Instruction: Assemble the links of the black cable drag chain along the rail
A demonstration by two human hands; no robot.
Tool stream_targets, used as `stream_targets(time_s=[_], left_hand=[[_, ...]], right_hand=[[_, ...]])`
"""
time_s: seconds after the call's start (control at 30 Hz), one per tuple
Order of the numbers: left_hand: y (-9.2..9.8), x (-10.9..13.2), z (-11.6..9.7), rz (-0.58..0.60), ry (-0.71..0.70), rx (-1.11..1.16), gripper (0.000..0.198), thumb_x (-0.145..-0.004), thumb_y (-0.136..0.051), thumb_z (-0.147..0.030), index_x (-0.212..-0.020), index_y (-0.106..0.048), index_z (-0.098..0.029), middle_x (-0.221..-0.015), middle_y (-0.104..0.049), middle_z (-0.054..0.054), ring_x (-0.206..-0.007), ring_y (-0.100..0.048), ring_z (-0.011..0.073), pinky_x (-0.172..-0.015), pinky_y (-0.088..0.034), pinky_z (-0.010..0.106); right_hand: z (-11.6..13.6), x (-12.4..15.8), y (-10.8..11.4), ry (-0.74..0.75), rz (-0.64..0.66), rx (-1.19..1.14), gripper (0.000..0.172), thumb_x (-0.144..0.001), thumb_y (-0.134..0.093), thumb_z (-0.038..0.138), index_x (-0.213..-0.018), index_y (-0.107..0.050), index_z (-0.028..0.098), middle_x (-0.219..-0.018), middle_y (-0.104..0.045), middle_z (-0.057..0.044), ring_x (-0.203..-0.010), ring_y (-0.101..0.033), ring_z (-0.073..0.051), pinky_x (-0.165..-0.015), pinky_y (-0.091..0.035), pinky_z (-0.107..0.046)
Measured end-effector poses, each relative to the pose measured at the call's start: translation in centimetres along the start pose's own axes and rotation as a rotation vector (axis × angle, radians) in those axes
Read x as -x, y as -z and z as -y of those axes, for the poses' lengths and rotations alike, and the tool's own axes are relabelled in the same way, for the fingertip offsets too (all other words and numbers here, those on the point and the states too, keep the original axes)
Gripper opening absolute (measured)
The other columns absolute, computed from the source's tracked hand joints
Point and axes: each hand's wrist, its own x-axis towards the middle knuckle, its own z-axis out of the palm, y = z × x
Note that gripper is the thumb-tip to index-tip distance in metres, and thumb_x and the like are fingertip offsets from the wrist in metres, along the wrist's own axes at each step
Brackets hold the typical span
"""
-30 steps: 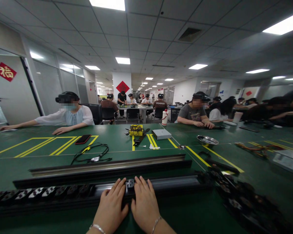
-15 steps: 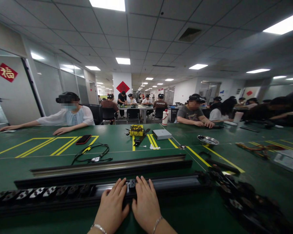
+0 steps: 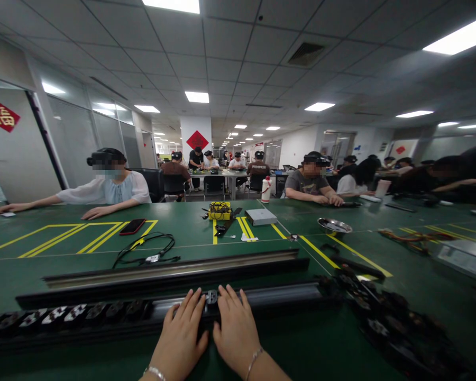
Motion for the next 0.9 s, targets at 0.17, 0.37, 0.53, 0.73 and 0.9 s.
stream_targets(time_s=[0.17, 0.37, 0.53, 0.73, 0.9], left_hand=[[0.41, -0.10, -0.13, 0.007, 0.042, 0.041, 0.058, -0.071, -0.043, -0.025, -0.128, -0.040, -0.022, -0.141, -0.033, 0.003, -0.130, -0.026, 0.0209, -0.102, -0.024, 0.040], [0.39, -0.19, 0.00, 0.023, 0.092, 0.099, 0.056, -0.072, -0.043, -0.029, -0.127, -0.042, -0.025, -0.141, -0.032, 0.000, -0.130, -0.026, 0.0195, -0.103, -0.024, 0.039], [0.62, -0.17, -0.07, 0.037, 0.115, 0.109, 0.056, -0.072, -0.043, -0.029, -0.128, -0.041, -0.026, -0.141, -0.032, -0.001, -0.130, -0.026, 0.0190, -0.103, -0.024, 0.038], [0.34, -0.30, -0.01, 0.020, 0.121, 0.123, 0.056, -0.071, -0.043, -0.027, -0.127, -0.042, -0.027, -0.140, -0.034, 0.000, -0.129, -0.028, 0.0197, -0.102, -0.025, 0.038], [0.44, -0.43, -0.05, 0.021, 0.134, 0.129, 0.055, -0.071, -0.043, -0.029, -0.127, -0.042, -0.027, -0.140, -0.035, -0.001, -0.129, -0.028, 0.0195, -0.102, -0.024, 0.039]], right_hand=[[-0.01, 0.00, -0.12, -0.006, -0.013, -0.021, 0.045, -0.078, -0.048, 0.031, -0.121, -0.048, 0.020, -0.136, -0.039, -0.002, -0.128, -0.025, -0.018, -0.108, -0.004, -0.036], [-0.07, 0.01, -0.27, -0.004, -0.033, -0.028, 0.044, -0.077, -0.049, 0.031, -0.119, -0.050, 0.020, -0.135, -0.040, -0.003, -0.128, -0.027, -0.019, -0.108, -0.006, -0.036], [0.09, -0.07, -0.08, -0.012, -0.046, -0.029, 0.041, -0.080, -0.046, 0.038, -0.117, -0.052, 0.020, -0.133, -0.043, -0.003, -0.126, -0.030, -0.020, -0.106, -0.011, -0.038], [0.15, -0.20, -0.11, -0.027, -0.056, -0.037, 0.039, -0.083, -0.044, 0.039, -0.116, -0.052, 0.022, -0.132, -0.045, -0.002, -0.125, -0.032, -0.020, -0.106, -0.013, -0.038], [0.17, -0.10, -0.27, -0.027, -0.075, -0.052, 0.036, -0.083, -0.044, 0.038, -0.114, -0.053, 0.022, -0.131, -0.045, -0.002, -0.125, -0.032, -0.019, -0.105, -0.014, -0.038]])
